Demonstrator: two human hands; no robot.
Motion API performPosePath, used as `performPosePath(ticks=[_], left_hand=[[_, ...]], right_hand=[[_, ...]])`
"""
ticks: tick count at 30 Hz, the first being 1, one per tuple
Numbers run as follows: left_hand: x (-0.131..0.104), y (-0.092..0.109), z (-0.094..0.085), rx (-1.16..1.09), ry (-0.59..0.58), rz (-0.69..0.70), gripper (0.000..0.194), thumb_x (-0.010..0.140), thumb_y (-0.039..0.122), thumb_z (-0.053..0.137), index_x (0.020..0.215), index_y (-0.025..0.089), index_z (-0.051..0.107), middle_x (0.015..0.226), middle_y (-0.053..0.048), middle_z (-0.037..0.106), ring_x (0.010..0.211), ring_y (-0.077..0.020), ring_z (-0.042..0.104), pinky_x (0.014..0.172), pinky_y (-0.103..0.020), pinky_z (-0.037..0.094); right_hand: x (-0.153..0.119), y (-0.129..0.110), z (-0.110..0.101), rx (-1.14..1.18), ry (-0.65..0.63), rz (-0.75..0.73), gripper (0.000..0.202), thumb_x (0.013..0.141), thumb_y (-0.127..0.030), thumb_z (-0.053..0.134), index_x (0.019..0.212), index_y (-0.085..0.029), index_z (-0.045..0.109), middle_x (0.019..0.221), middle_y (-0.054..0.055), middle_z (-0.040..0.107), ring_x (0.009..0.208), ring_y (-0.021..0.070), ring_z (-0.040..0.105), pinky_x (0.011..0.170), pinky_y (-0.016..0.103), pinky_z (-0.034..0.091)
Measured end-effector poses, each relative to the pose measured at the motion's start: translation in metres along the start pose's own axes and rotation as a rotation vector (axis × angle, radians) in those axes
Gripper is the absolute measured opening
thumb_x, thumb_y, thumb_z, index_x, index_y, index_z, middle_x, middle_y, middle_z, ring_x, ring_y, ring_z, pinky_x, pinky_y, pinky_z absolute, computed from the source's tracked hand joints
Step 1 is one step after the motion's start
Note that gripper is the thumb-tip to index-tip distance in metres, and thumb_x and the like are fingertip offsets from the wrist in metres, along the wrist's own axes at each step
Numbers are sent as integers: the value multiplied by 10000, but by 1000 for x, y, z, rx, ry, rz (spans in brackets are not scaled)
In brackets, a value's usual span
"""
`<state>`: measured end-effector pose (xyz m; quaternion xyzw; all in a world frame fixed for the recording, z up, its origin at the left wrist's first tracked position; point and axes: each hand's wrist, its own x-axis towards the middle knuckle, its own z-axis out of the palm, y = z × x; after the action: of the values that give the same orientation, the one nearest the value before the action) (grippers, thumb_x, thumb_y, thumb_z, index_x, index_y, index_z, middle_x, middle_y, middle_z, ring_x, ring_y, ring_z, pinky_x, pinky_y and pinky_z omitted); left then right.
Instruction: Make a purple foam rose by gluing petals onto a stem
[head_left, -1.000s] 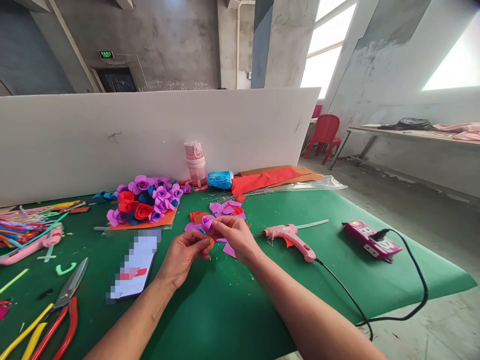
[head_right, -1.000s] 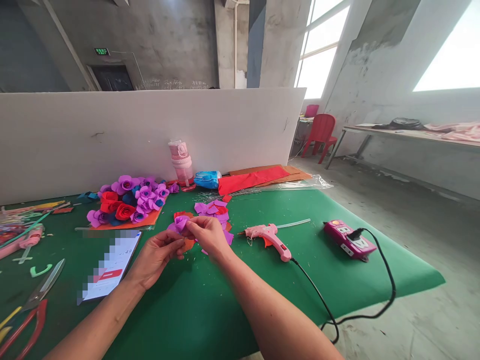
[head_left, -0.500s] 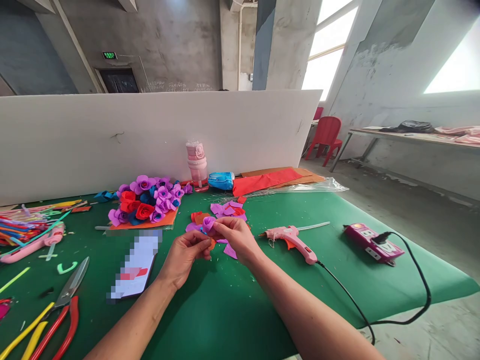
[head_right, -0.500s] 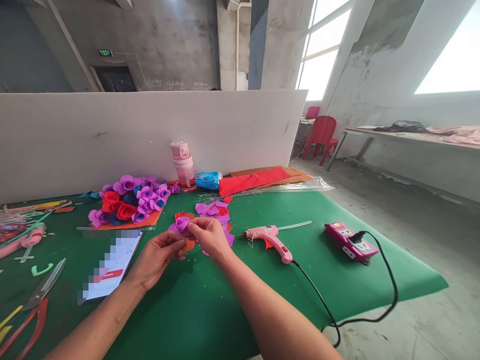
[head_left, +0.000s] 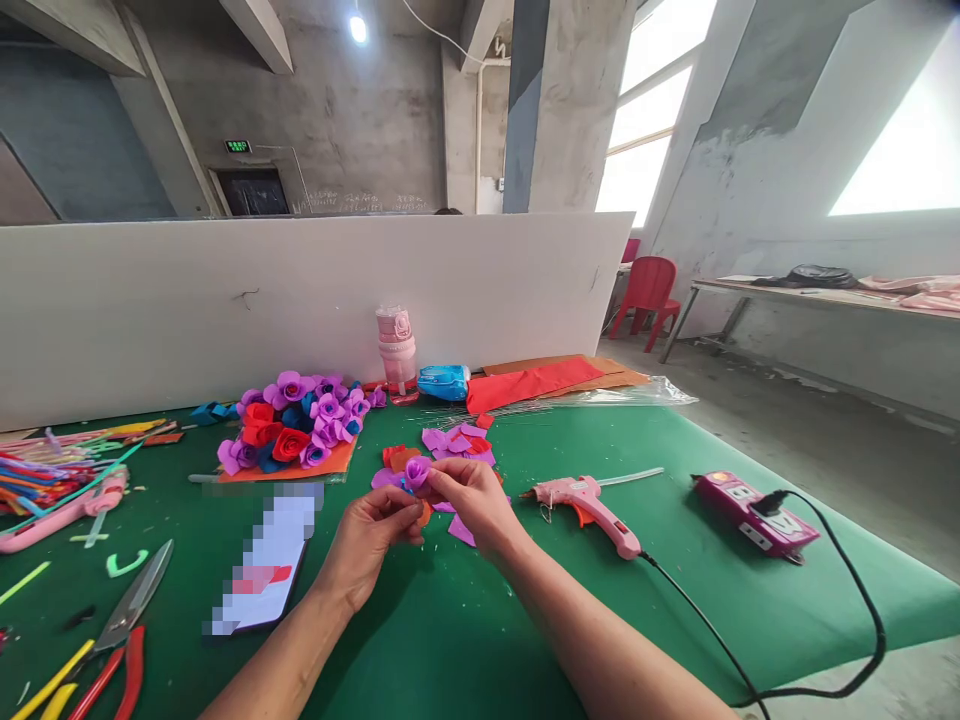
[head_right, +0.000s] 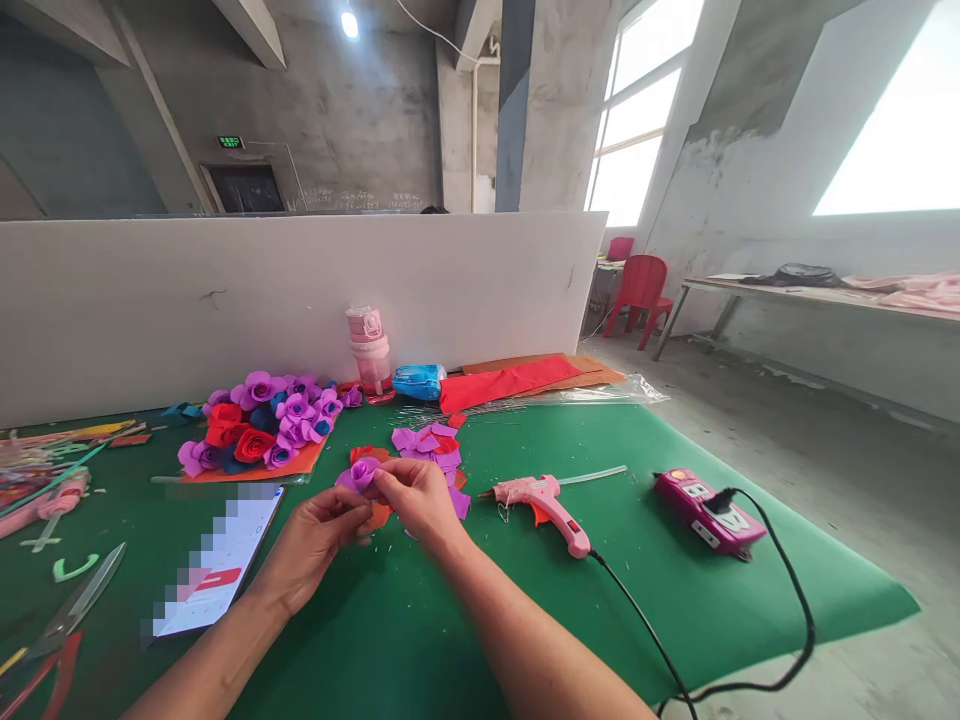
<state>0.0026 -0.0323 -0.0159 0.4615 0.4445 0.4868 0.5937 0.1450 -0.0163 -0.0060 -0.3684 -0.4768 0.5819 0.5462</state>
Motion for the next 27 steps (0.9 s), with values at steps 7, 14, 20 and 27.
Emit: performPosePath(ticks=[7,14,20,27], left_hand=[[0,1,1,7,-1,12,215,589,299,807,614,156,649,574,1,591,551,-121,527,571,-262,453],[1,0,1,-5,2,-2,221,581,302,810,606,158,644,575,10,582,552,-116,524,571,-254,454],[-1,1,2,-1,0,-1,224,587,305,803,601,158,634,600,7,581,561,-122,530,587,-270,470],[0,-1,1,-25,5,-17,242,572,322,810,599,160,633,575,21,568,546,-110,517,575,-261,470]], right_hand=[[0,1,0,-79,7,-42,272,704,-413,661,700,-149,727,634,40,670,628,155,612,629,268,478],[-1,1,-1,-82,-1,-57,239,723,-378,647,701,-154,729,668,43,687,638,149,615,648,267,483],[-2,-1,1,-82,-7,-54,241,714,-385,661,680,-155,726,677,48,692,650,157,621,658,276,494],[-3,1,1,-138,-10,-49,192,706,-297,627,778,-154,734,725,41,693,690,160,621,635,256,463]])
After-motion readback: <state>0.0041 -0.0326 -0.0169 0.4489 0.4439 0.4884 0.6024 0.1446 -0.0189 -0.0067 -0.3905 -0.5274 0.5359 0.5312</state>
